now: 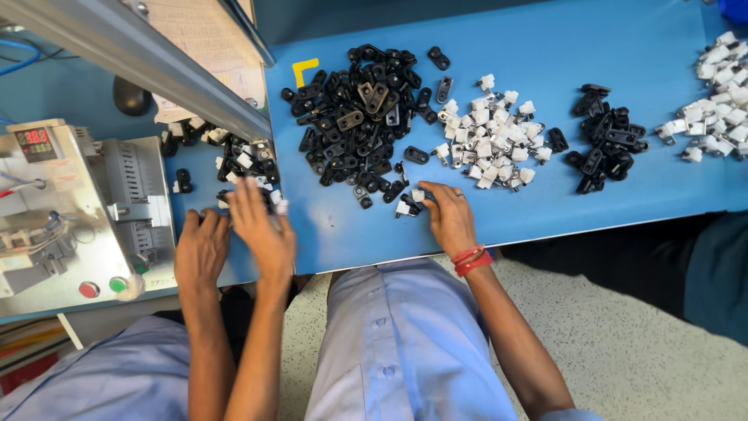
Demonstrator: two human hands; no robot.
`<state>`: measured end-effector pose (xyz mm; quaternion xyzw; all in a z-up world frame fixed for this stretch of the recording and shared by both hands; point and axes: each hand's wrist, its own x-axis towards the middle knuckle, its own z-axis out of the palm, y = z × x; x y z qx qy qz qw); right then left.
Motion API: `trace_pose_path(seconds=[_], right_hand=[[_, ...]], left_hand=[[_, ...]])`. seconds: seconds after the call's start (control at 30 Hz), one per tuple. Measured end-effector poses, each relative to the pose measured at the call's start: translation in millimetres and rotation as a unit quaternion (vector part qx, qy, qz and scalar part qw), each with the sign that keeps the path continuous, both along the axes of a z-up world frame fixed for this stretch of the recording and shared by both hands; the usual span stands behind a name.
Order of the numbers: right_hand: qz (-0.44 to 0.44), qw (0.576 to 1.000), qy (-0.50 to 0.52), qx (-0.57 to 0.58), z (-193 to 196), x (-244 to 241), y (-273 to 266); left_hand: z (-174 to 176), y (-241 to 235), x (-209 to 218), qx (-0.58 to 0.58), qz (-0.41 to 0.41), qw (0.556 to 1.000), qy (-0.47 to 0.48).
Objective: The person assembles small black and white plastic components by hand at a blue workbench. They repeatedly pick up a black part and a white part, fit them together, and place the assembled unit into a growing pile on the left side of the table.
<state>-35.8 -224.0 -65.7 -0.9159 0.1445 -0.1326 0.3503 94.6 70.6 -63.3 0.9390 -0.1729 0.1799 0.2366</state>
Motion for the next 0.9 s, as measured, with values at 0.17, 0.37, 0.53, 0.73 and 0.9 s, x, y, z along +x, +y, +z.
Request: trace_pose_path(seconds=[0.17,0.37,0.53,0.73,0.9], right_hand=[[0.013,1.0,-0.003,-0.001,-12,2,0],[-0.048,0.983,0.061,0.166,-33,-9,-5],[-0.016,0.933,0.005,0.359,-51,-17,-3],[-0.032,0.854,-0.057,0.516,-44,-21,17],[-0.056,0.802,-0.048,0.593,-20,-19,27]], left_hand=[[0,-100,-50,-0.127,-0.259,0.935,0.206],[-10,-152,-50,-0.012,-0.322,0.921,0.217],[-18,-134,-48,-0.216,-0.273,0.871,0.346],[-21,-119,-48,-0.422,-0.216,0.721,0.506],[-22,-107,-49,-0.465,-0.251,0.697,0.484]])
